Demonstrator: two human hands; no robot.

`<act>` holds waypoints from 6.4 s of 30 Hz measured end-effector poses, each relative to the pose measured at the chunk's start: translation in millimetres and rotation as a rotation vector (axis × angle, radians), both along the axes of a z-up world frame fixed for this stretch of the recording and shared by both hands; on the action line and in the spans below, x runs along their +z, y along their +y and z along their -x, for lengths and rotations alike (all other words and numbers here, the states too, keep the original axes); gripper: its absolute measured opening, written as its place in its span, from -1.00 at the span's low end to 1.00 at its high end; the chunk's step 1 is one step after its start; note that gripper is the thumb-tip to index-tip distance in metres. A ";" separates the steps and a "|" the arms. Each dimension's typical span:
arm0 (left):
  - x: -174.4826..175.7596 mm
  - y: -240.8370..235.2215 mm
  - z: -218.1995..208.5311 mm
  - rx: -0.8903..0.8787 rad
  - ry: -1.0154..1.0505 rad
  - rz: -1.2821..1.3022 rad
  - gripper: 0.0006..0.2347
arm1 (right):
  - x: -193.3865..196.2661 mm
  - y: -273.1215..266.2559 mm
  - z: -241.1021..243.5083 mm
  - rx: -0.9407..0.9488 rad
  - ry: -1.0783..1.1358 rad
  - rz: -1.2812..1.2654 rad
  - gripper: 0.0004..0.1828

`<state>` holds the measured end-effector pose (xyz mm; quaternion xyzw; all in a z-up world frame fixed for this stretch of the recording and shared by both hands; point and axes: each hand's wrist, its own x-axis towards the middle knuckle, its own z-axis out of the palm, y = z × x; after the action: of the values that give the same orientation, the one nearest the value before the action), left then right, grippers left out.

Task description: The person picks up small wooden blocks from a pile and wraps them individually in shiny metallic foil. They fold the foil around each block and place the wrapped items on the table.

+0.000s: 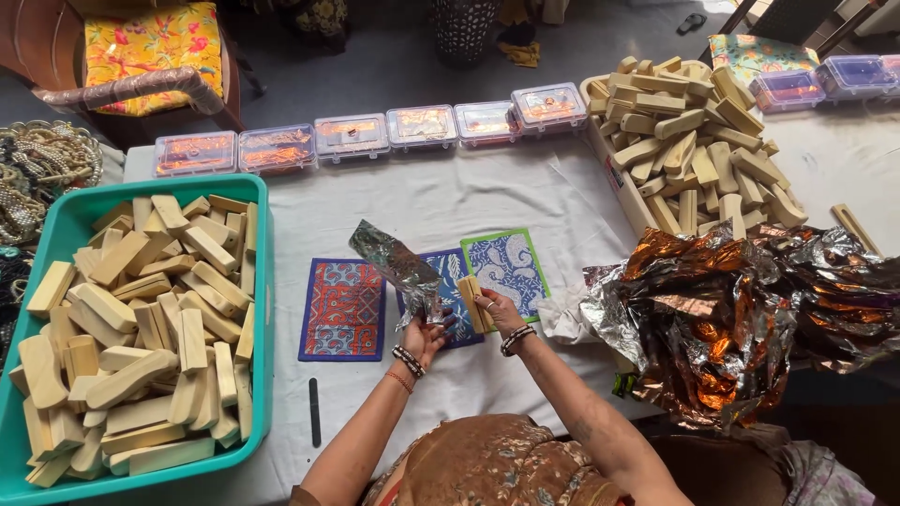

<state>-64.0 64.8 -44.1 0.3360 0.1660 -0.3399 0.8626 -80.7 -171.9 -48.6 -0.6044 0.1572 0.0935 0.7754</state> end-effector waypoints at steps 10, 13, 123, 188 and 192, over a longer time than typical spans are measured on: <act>-19.2 -35.2 -7.9 -0.282 -0.569 -1.178 -0.46 | 103.7 24.0 15.7 -0.037 -0.017 -0.383 -0.48; 29.2 -30.7 -5.0 -0.482 -0.384 -1.377 -0.46 | 95.6 33.6 16.6 -0.031 -0.120 -0.259 -0.42; 65.0 -72.0 50.7 -0.361 -0.812 -1.334 -0.75 | -20.1 -67.3 -87.3 0.344 -0.228 0.336 -0.52; 127.6 -48.0 26.1 0.592 -1.207 -1.677 -0.70 | 22.8 -43.6 -93.1 0.466 -0.136 0.670 -0.36; 95.5 -76.0 27.1 -0.127 -0.528 -1.460 -0.68 | -2.6 -52.1 -103.7 0.489 -0.219 0.706 -0.39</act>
<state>-91.1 -11.2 51.3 0.8975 0.1172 -0.1019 0.4127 22.9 -224.0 -51.2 -0.8579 -0.0512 0.1504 0.4886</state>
